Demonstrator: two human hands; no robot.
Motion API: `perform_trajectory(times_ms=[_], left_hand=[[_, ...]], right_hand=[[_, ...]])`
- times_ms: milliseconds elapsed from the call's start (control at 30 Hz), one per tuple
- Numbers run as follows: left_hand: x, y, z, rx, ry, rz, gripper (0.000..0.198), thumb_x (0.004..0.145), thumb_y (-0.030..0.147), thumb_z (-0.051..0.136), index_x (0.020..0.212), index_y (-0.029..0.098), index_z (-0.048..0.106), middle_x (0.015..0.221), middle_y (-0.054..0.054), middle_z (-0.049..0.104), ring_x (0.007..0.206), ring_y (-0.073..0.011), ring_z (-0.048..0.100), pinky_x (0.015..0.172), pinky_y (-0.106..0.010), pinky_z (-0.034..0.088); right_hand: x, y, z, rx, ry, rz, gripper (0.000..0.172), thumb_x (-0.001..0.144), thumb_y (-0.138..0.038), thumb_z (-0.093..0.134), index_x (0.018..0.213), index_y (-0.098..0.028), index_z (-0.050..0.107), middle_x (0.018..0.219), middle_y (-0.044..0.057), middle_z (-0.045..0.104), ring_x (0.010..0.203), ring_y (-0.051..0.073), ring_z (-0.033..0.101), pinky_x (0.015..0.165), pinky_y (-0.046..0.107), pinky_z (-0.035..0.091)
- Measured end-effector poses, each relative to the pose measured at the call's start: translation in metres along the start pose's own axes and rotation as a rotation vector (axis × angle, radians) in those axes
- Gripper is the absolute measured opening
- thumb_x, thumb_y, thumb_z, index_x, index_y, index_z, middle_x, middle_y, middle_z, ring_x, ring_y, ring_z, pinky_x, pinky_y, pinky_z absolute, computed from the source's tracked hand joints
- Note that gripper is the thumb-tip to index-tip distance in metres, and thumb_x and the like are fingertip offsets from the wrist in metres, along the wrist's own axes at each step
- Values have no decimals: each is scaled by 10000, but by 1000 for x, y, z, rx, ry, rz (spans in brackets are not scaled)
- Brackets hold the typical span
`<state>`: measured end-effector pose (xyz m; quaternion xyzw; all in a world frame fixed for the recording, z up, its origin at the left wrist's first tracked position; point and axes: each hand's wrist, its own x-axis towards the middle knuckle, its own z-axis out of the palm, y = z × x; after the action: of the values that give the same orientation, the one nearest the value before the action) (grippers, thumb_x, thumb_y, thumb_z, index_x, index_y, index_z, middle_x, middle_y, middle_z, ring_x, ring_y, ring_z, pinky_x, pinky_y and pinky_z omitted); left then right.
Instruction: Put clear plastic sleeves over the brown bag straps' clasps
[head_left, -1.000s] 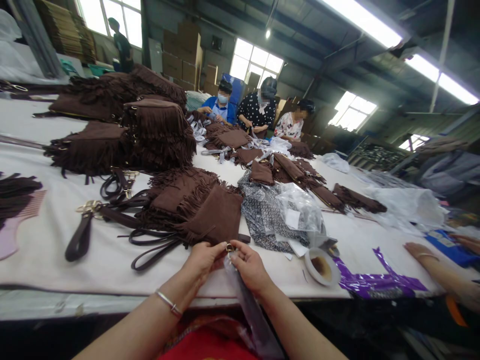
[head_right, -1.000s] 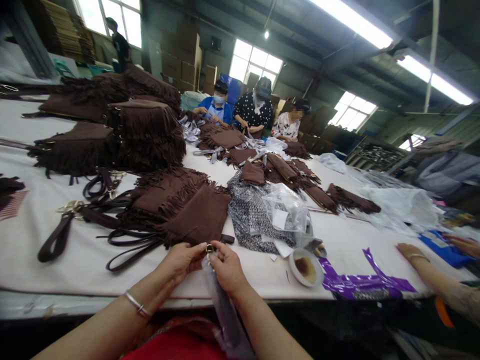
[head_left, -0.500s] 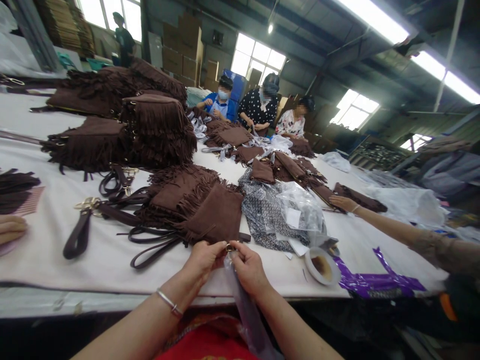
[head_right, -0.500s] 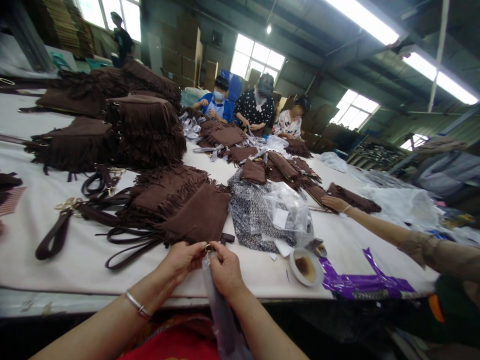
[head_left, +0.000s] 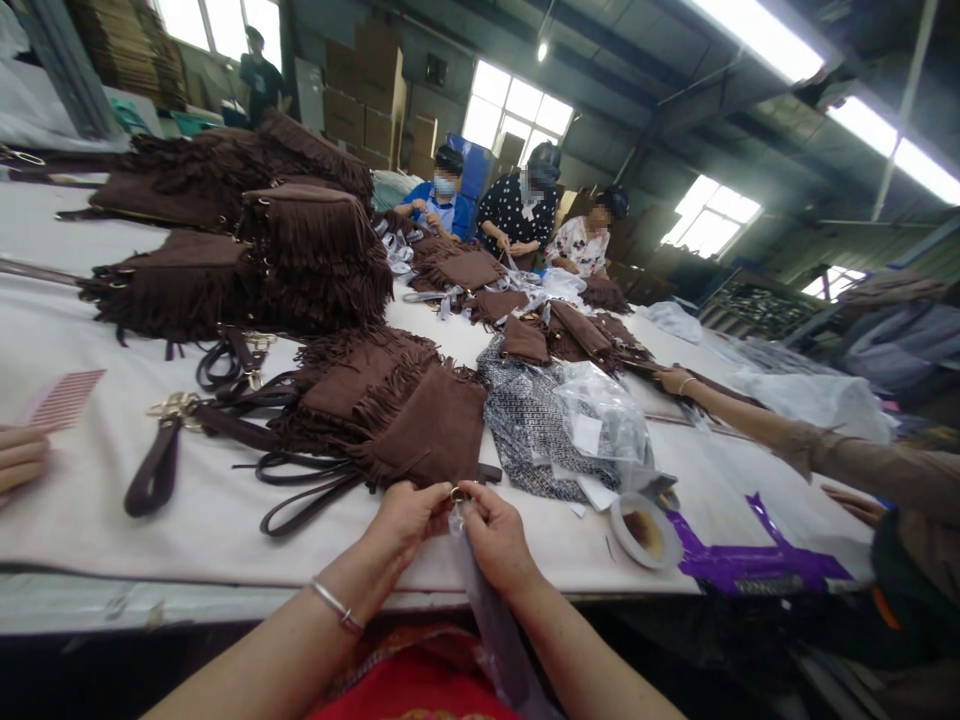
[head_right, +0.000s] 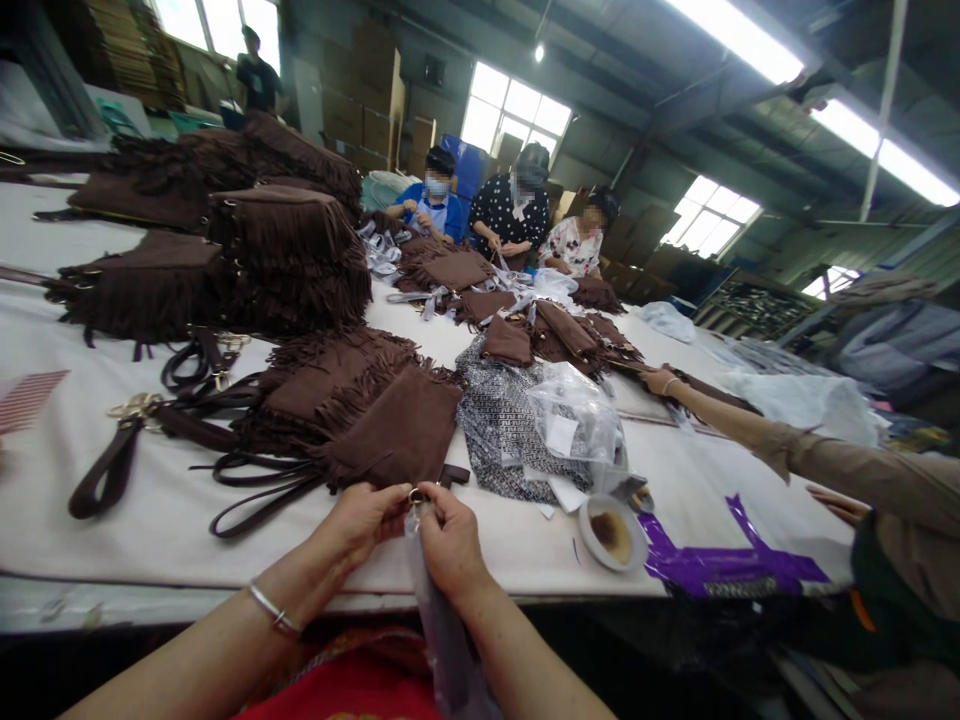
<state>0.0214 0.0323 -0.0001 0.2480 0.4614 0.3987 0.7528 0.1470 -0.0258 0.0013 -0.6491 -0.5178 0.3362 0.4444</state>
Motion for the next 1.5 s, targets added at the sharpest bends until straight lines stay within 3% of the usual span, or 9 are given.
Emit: perform_trajectory(times_ms=[167, 400, 633, 800, 867, 1000, 1200, 1367, 1500], left_hand=[[-1, -2, 1, 15, 30, 35, 241, 543, 221, 794, 663, 81, 638, 625, -89, 670, 537, -161, 612, 515, -284, 540], [-1, -4, 2, 39, 69, 65, 206, 562, 192, 760, 669, 78, 627, 633, -81, 659, 526, -148, 604, 465, -242, 506], [7, 1, 0, 34, 118, 72, 205, 543, 132, 747, 660, 113, 579, 622, -61, 659, 529, -166, 626, 517, -294, 556], [4, -3, 1, 49, 129, 84, 208, 534, 112, 753, 697, 87, 627, 648, -73, 673, 537, -174, 627, 455, -267, 533], [7, -1, -1, 39, 131, 94, 199, 539, 96, 754, 691, 87, 626, 649, -69, 672, 529, -169, 622, 449, -263, 531], [22, 21, -10, -29, 204, 156, 166, 623, 97, 722, 717, 125, 589, 671, -21, 659, 524, -116, 604, 470, -218, 529], [20, 39, -11, 0, 68, 119, 163, 658, 110, 741, 784, 89, 639, 761, -81, 697, 594, -153, 647, 558, -284, 583], [8, 21, -8, 88, 8, 8, 210, 677, 175, 764, 822, 78, 645, 777, -107, 699, 639, -158, 652, 613, -296, 583], [1, 17, -14, 166, -44, -95, 355, 670, 384, 785, 779, 79, 639, 701, -97, 671, 604, -159, 631, 546, -284, 548]], right_hand=[[-5, -6, 0, -48, 13, -1, 348, 812, -244, 502, 1095, -149, 680, 654, -7, 625, 580, 140, 536, 614, 252, 460], [-5, -7, 9, -99, 125, -76, 336, 826, -195, 480, 1088, -164, 688, 1062, 75, 708, 972, 203, 642, 912, 309, 474], [4, -14, -4, -121, -67, -146, 323, 792, -157, 483, 1032, -179, 698, 894, 30, 719, 775, 160, 642, 761, 262, 498], [6, -18, -8, -47, -138, -22, 326, 771, -167, 487, 1018, -153, 699, 749, 10, 690, 615, 130, 572, 597, 229, 460], [0, -18, -6, -29, -164, 20, 336, 773, -174, 486, 1033, -149, 698, 751, 18, 693, 623, 137, 581, 604, 238, 465], [-22, -12, -2, -101, -261, -45, 354, 760, -137, 478, 1013, -180, 723, 894, 41, 712, 820, 174, 637, 801, 294, 479], [-19, -13, -14, -55, -133, -42, 384, 843, -241, 491, 1198, -138, 594, 573, -62, 481, 530, 111, 458, 558, 228, 397], [-4, -15, -16, -113, -50, -130, 356, 849, -227, 491, 1186, -145, 573, 587, -71, 451, 555, 109, 460, 593, 229, 391], [-5, -9, -11, -139, -29, -133, 332, 858, -228, 484, 1169, -149, 569, 580, -72, 441, 556, 114, 462, 607, 235, 395]])
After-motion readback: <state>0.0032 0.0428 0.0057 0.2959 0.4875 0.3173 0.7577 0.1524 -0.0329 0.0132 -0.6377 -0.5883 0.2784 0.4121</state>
